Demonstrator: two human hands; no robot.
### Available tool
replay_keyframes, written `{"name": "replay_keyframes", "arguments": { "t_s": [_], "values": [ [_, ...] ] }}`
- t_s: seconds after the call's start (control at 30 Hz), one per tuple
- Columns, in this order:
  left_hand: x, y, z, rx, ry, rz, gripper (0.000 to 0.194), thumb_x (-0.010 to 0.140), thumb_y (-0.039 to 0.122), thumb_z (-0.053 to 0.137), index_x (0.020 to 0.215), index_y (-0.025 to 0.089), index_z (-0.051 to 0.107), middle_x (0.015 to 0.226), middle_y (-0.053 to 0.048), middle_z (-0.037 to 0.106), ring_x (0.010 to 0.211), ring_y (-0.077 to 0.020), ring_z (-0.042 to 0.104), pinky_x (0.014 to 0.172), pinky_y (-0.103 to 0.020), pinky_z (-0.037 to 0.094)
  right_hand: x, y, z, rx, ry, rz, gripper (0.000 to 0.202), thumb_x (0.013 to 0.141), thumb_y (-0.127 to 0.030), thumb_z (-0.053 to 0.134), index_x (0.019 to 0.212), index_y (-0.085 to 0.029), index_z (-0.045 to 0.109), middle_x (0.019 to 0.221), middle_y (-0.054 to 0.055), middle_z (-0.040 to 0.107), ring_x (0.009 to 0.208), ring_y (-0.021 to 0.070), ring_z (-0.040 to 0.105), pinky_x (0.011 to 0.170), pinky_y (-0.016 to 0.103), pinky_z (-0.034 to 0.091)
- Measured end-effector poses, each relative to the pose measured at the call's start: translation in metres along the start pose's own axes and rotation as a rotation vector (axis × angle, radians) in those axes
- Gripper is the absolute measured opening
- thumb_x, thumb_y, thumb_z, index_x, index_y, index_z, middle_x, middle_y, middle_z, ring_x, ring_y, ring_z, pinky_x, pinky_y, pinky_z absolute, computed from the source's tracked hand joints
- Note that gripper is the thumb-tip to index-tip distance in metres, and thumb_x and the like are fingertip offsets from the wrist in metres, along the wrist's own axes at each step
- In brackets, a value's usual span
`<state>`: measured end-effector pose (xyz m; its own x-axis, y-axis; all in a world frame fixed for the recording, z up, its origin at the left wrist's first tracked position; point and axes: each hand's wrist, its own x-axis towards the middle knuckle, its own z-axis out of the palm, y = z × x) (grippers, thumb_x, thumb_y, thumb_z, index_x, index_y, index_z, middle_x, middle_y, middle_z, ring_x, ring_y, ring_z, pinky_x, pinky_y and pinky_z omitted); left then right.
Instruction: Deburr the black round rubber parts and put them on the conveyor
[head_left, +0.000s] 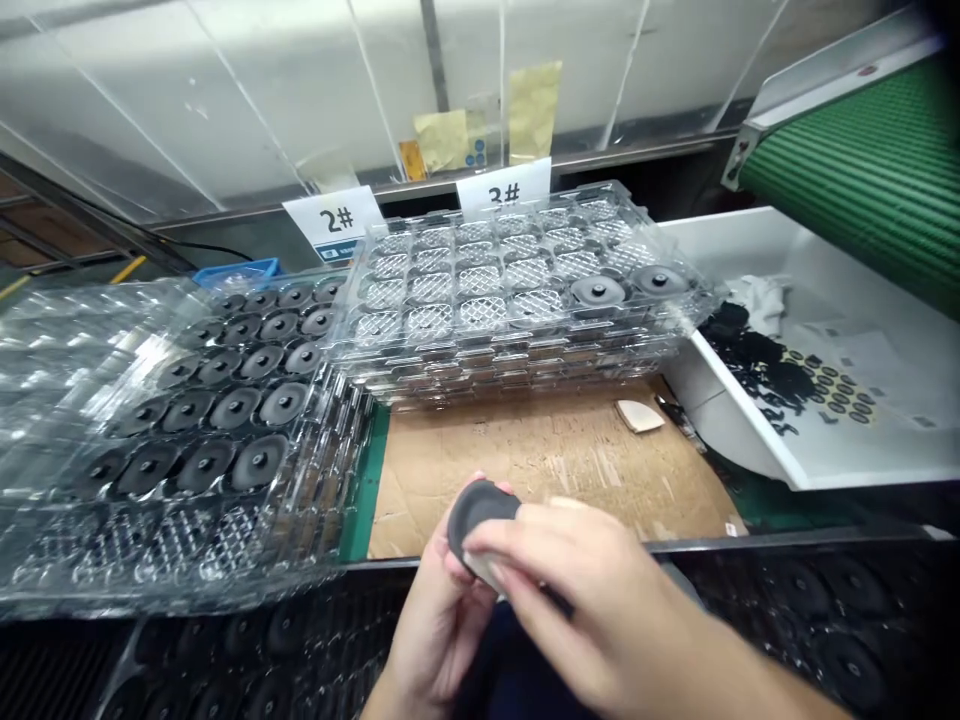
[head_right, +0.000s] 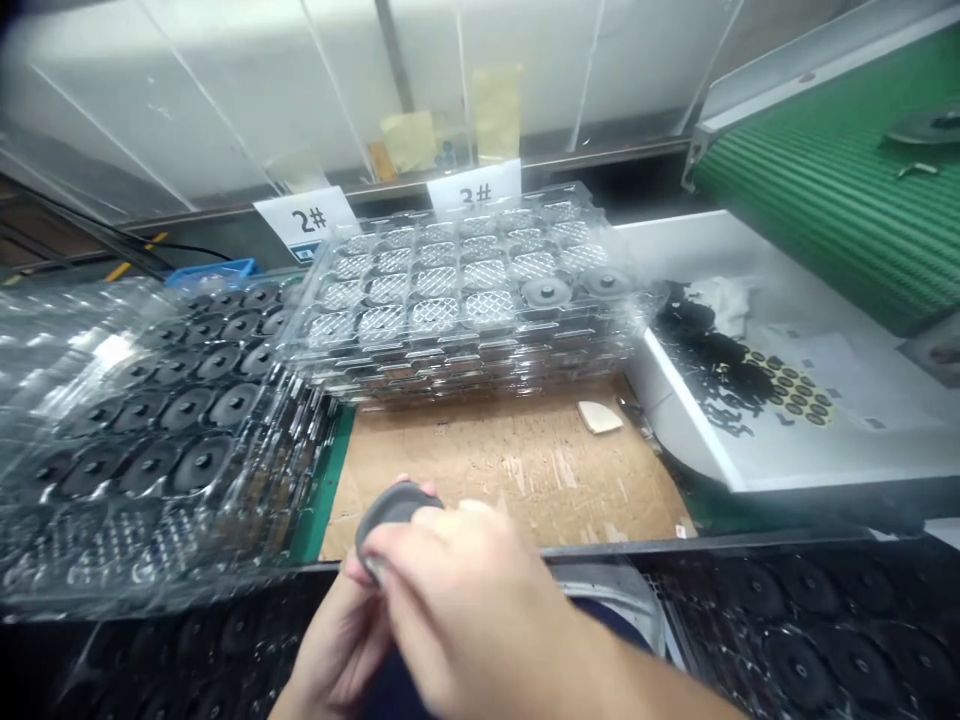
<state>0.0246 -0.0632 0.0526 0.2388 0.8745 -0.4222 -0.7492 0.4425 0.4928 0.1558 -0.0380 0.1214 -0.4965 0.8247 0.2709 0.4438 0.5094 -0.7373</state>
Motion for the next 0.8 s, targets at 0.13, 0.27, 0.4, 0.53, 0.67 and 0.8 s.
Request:
{"name": "replay_keyframes", "arguments": {
  "t_s": [0.13,0.27,0.4,0.53,0.67,0.8],
  "values": [
    [-0.019,-0.003,-0.001,0.054,0.02,0.069,0.035,0.071,0.024,0.069,0.105,0.022,0.064,0.106,-0.006,0.066,0.116,-0.0254,0.05,0.1,-0.035,0.037,0.001,-0.007,0.013,-0.042,0.064,-0.035,0.02,0.089,-0.017,0.044,0.102,-0.018,0.059,0.085,0.003,0.065,0.075,0.016,0.056,0.069,0.029,0.04],
    [-0.04,-0.004,-0.008,0.033,0.014,0.127,0.041,0.068,0.024,0.072,0.108,0.027,0.063,0.11,-0.003,0.066,0.116,-0.0253,0.05,0.098,-0.035,0.039,-0.018,-0.019,0.014,0.043,0.008,-0.222,0.021,0.088,-0.013,0.043,0.104,-0.015,0.056,0.089,0.003,0.065,0.076,0.0141,0.055,0.07,0.028,0.039],
    [-0.058,-0.002,-0.001,0.034,-0.037,0.188,0.051,0.066,0.024,0.073,0.115,0.027,0.059,0.11,-0.005,0.066,0.111,-0.0247,0.054,0.095,-0.035,0.042,-0.047,-0.025,-0.001,-0.016,-0.047,-0.1,0.022,0.086,-0.01,0.048,0.102,-0.022,0.056,0.084,-0.002,0.064,0.072,0.0114,0.054,0.066,0.024,0.037],
    [-0.067,0.001,0.015,0.063,-0.103,0.183,0.036,0.074,0.023,0.064,0.111,0.025,0.062,0.106,-0.004,0.066,0.109,-0.0243,0.054,0.093,-0.034,0.043,-0.044,-0.029,-0.001,-0.218,0.25,-0.172,0.024,0.088,-0.014,0.044,0.107,-0.019,0.058,0.084,0.004,0.062,0.074,0.0163,0.05,0.068,0.03,0.033],
    [-0.067,0.0,0.008,0.071,-0.139,0.097,0.026,0.074,0.02,0.065,0.1,0.02,0.066,0.097,-0.004,0.068,0.096,-0.021,0.06,0.088,-0.032,0.046,-0.026,-0.023,-0.002,-0.083,0.001,-0.424,0.027,0.089,-0.014,0.04,0.101,-0.024,0.063,0.077,0.001,0.061,0.069,0.0137,0.049,0.068,0.03,0.032],
    [-0.057,-0.008,-0.007,-0.002,-0.068,0.038,0.022,0.071,0.015,0.067,0.093,0.013,0.067,0.094,-0.006,0.067,0.091,-0.0193,0.06,0.084,-0.031,0.046,-0.023,-0.019,-0.001,-0.142,0.06,-0.249,0.026,0.089,-0.014,0.043,0.103,-0.022,0.063,0.077,0.002,0.062,0.068,0.0133,0.048,0.065,0.029,0.03]
  ]
}}
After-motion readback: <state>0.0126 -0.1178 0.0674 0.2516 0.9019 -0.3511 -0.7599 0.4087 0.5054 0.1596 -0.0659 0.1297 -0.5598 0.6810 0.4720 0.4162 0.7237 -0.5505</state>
